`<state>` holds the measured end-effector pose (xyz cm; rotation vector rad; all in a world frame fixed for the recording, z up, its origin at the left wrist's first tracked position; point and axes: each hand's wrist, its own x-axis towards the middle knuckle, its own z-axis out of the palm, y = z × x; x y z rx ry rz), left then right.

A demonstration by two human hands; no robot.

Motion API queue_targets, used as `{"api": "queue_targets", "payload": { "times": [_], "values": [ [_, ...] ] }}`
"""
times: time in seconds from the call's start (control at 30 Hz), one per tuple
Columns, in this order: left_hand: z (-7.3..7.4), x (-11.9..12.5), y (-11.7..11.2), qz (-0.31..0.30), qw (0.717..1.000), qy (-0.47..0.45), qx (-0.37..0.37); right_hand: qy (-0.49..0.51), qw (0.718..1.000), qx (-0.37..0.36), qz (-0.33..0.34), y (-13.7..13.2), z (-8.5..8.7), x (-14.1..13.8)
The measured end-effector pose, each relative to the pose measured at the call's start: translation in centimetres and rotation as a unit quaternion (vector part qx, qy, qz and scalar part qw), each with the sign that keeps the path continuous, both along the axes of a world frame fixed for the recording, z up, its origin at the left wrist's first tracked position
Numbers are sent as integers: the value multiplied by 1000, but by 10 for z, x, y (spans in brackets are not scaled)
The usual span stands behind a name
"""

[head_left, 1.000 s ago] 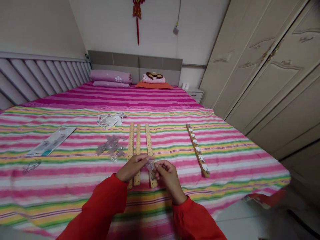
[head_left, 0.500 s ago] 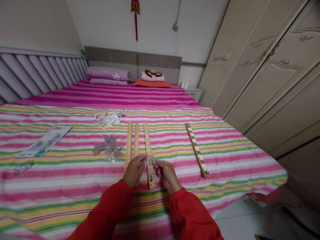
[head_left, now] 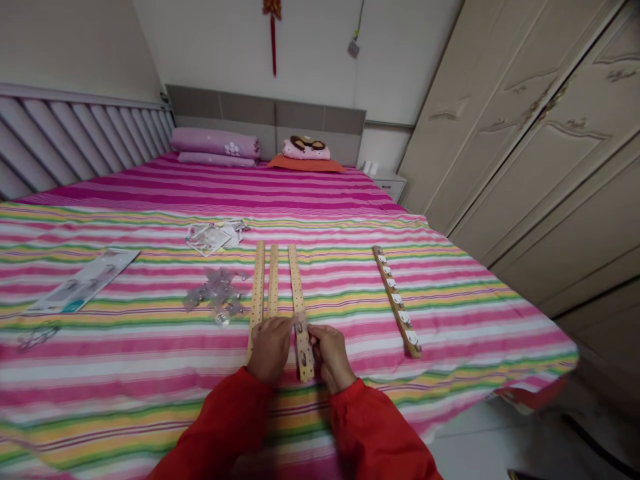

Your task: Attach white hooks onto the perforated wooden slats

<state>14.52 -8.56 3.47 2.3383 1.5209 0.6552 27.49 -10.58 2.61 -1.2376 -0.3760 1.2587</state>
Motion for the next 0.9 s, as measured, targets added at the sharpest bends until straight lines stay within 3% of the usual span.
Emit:
{"api": "queue_targets", "payload": {
  "times": [0.7,0.9],
  "values": [
    [-1,5,1,-5,999,50,-9,-60,998,15,15,4,-15,3],
    [4,5,2,-16,997,69,-6,-70,997,16,16,4,-19,3]
  ]
}}
